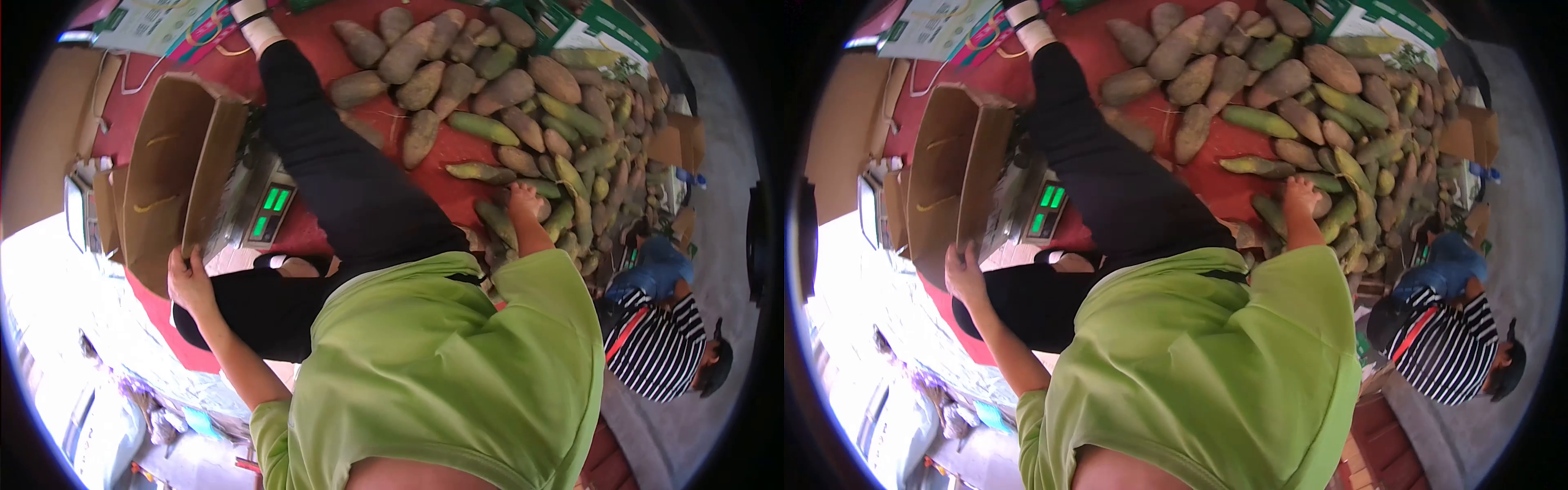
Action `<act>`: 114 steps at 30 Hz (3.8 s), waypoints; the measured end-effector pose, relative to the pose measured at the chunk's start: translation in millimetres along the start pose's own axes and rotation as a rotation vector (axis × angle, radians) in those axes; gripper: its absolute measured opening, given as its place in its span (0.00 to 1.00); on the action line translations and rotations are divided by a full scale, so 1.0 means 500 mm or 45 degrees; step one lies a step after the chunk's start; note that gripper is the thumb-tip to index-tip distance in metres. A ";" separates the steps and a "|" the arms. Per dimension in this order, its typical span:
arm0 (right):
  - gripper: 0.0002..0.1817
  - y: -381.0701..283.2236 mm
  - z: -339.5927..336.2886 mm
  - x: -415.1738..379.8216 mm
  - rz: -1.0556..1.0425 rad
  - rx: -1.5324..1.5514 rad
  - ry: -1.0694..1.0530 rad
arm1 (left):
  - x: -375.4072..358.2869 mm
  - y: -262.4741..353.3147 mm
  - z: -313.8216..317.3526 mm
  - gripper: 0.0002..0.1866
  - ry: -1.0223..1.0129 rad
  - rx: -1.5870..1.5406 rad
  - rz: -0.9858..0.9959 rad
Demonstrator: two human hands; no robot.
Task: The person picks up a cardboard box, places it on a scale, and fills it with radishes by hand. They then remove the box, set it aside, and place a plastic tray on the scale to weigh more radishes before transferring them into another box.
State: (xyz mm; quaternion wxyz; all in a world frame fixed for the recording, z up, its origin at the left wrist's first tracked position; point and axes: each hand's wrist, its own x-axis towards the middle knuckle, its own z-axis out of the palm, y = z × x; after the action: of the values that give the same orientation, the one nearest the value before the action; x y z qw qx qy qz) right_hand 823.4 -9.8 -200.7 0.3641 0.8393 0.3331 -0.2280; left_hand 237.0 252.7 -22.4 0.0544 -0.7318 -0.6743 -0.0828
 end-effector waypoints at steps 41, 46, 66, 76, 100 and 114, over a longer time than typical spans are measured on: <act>0.32 -0.450 -0.837 -0.389 -1.934 1.854 0.325 | -0.015 0.033 -0.063 0.06 -0.186 -0.194 0.055; 0.30 -0.652 -0.805 -0.446 -2.144 1.226 0.704 | -0.017 0.029 -0.065 0.06 -0.213 -0.187 0.069; 0.16 -0.519 -0.765 -0.320 -1.874 1.702 0.203 | -0.009 0.028 -0.055 0.06 -0.190 -0.256 0.043; 0.13 -0.202 -0.309 0.091 -0.663 1.014 0.416 | -0.008 0.038 -0.048 0.08 -0.218 -0.176 -0.031; 0.17 -0.276 -0.068 0.050 -0.964 -0.439 0.155 | 0.004 0.053 -0.052 0.07 -0.150 -0.160 -0.112; 0.10 -0.180 -0.067 0.129 -0.738 0.078 0.491 | 0.009 0.045 -0.061 0.05 -0.155 -0.221 -0.085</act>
State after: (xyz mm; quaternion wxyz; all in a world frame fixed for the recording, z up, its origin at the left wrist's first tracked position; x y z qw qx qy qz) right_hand 806.6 87.3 -261.1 0.1892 0.7480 0.6132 -0.1691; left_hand 258.3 249.1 9.3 -0.0531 -0.7146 -0.6906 -0.0982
